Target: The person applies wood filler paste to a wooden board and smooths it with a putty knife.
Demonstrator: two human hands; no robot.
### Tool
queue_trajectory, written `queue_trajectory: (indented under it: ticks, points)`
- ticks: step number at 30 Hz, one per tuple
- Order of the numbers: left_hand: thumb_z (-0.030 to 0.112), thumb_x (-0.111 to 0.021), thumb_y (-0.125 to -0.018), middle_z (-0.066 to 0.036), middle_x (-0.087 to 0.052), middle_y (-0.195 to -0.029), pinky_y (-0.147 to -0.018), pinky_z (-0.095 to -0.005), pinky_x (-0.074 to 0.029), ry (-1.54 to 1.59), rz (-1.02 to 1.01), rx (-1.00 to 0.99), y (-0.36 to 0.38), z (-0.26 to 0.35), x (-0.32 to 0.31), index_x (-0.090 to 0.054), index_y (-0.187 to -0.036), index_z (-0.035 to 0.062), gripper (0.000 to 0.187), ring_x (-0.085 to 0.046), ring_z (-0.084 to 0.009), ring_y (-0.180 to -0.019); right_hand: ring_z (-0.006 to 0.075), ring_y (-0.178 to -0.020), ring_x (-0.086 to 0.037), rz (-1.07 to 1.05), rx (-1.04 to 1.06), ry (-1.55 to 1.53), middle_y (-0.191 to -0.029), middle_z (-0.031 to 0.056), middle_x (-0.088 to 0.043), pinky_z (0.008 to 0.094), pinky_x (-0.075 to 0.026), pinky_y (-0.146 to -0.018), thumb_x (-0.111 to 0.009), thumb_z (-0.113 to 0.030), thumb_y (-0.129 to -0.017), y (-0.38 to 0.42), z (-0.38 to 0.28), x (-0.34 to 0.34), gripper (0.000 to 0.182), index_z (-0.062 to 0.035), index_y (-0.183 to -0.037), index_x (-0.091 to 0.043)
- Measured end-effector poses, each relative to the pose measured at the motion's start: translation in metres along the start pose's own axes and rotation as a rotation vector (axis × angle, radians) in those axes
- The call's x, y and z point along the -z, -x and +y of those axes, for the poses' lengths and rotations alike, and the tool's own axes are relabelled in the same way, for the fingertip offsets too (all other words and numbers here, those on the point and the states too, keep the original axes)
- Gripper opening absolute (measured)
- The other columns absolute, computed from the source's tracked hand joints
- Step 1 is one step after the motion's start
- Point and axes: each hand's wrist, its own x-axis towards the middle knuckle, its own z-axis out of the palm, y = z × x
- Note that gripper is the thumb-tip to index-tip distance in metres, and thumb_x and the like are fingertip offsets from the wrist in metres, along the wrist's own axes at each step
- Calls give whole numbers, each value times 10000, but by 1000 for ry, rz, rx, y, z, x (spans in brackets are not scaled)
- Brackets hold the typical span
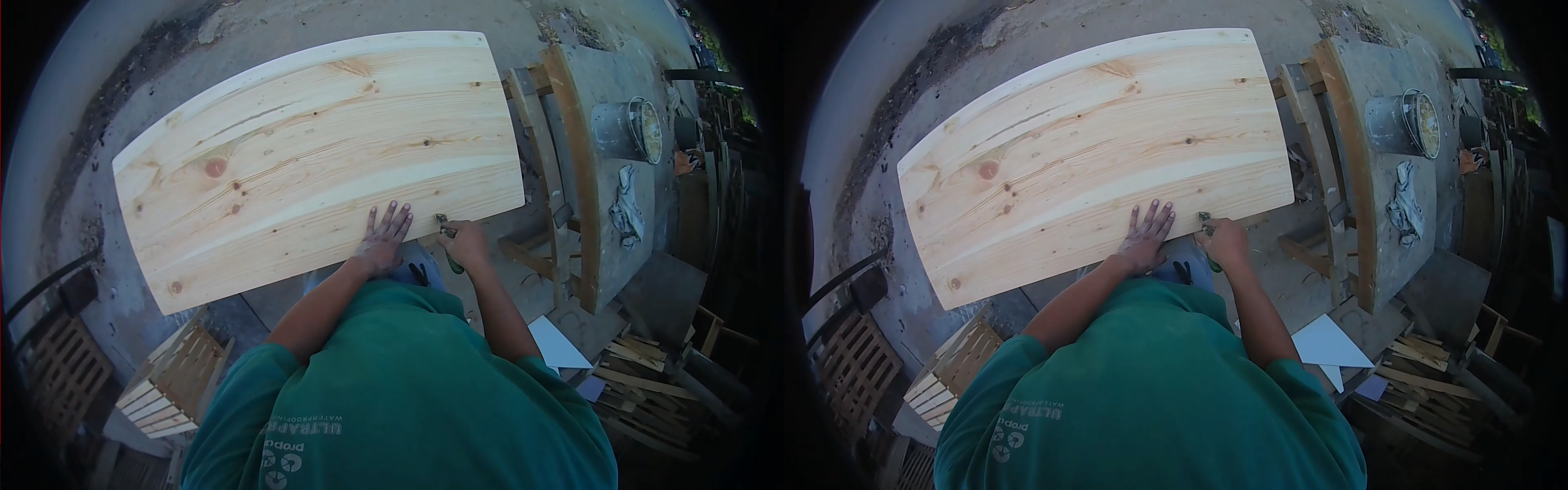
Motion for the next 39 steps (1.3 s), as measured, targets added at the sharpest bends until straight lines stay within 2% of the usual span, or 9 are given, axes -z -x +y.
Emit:
queue_trajectory:
  ticks: [4,7,11,16,22,29,34,37,39]
  points:
    - [416,-652,-900,-113,42,-1712,-1227,-623,65,0,-2,-13,0,-1,1,-51,-1632,70,1009,103,-354,-1567,344,-978,-714,-113,17,135,-1044,182,-748,414,-555,-909,-824,-286,-742,18,-8,5,416,-129,-1125,-777]
    - [432,-633,-912,-117,38,-1712,-1226,-623,64,-17,-14,4,-1,1,1,-51,-1631,68,994,103,-360,-1566,355,-997,-704,-127,16,93,-1073,188,-738,421,-548,-923,-831,-318,-744,25,16,17,407,-110,-1090,-782]
    - [451,-613,-926,-123,-7,-1711,-1227,-621,59,-24,65,15,-3,2,-8,-83,-1630,68,962,61,-358,-1571,358,-1003,-703,-14,-77,6,-1079,183,-738,418,-545,-929,-820,-301,-739,10,82,47,386,-116,-1077,-789]
    - [392,-504,-1010,-114,-129,-1700,-1243,-603,2,-58,205,77,-7,8,-17,-260,-1600,67,716,-34,-352,-1573,358,-1005,-705,63,-109,-44,-1082,180,-738,415,-546,-928,-803,-282,-734,-16,165,99,399,-107,-1092,-780]
    - [407,-458,-1024,-137,-110,-1701,-1237,-610,34,-97,436,444,-50,32,-5,-258,-1596,44,706,-15,-358,-1573,345,-993,-712,108,-66,-154,-1068,183,-742,400,-551,-902,-798,-257,-740,-52,216,149,417,-108,-1128,-766]
    - [435,-367,-1046,-160,-70,-1703,-1224,-614,72,-64,750,754,-133,-1,44,-236,-1590,2,708,36,-365,-1572,337,-958,-716,73,44,-134,-1034,185,-743,389,-552,-856,-787,-225,-774,-88,236,190,400,-116,-1157,-753]
    - [458,-319,-1054,-126,-70,-1710,-1229,-607,57,-23,772,932,-155,-28,59,-223,-1609,61,689,30,-351,-1574,325,-918,-714,75,80,-105,-1002,187,-738,388,-550,-839,-769,-195,-795,-107,240,210,403,-121,-1190,-735]
    - [466,-309,-1054,-109,-81,-1711,-1236,-595,45,-40,767,980,-159,-28,61,-220,-1618,103,676,18,-341,-1575,358,-1026,-684,48,78,-103,-1105,189,-713,409,-531,-887,-754,-175,-818,-116,227,222,377,-121,-1190,-725]
    - [468,-312,-1053,-101,-88,-1711,-1242,-586,37,-49,758,1010,-160,-21,65,-219,-1621,123,671,9,-335,-1576,369,-1019,-669,89,168,-101,-1093,185,-693,422,-525,-884,-737,-161,-830,-128,217,224,383,-124,-1211,-710]
